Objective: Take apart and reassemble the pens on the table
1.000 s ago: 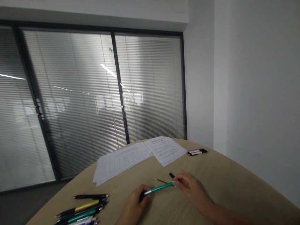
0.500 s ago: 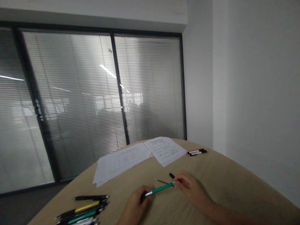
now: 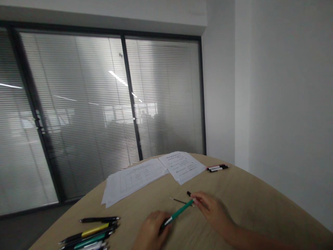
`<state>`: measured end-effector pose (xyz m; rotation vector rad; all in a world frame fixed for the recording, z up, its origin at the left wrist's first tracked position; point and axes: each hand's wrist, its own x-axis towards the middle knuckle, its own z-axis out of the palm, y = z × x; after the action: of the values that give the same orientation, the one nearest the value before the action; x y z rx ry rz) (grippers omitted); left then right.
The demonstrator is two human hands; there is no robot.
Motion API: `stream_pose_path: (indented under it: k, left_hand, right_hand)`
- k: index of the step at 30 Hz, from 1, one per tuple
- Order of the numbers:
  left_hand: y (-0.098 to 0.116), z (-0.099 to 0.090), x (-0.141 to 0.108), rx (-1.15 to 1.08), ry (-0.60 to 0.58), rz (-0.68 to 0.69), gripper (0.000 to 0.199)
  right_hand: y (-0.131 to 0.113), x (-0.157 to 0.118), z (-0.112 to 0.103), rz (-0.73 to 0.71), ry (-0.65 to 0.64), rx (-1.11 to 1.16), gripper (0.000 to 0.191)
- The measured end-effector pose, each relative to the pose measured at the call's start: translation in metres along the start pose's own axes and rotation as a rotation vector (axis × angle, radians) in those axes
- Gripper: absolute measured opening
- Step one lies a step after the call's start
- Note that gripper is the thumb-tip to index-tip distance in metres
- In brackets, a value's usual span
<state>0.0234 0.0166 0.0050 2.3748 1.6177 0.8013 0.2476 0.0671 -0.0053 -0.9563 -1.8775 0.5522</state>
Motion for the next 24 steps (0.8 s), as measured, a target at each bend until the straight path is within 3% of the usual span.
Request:
stream_pose_path:
  k: [8,15,20,24]
  left_hand:
    - [-0.002,0.002,0.000,0.019,0.020,0.019,0.020]
    - [0.004,-0.002,-0.001,-0.045,-0.031,-0.026,0.020]
    - [0.009,-0.005,-0.001,-0.061,-0.070,-0.058,0.019]
    - [0.006,-0.001,-0.003,-0.128,-0.051,-0.082,0.013]
  right_hand:
    - [0.009,-0.004,0.005,-0.049,-0.055,0.048,0.028]
    - [0.000,-0.005,0.001,-0.092,-0.119,0.076,0.035]
    - [-0.003,-0.013,0.000,-0.125,-0.229,-0.047,0.054]
    - [-0.004,-0.019,0.001,-0.240,-0.280,-0.054,0.066]
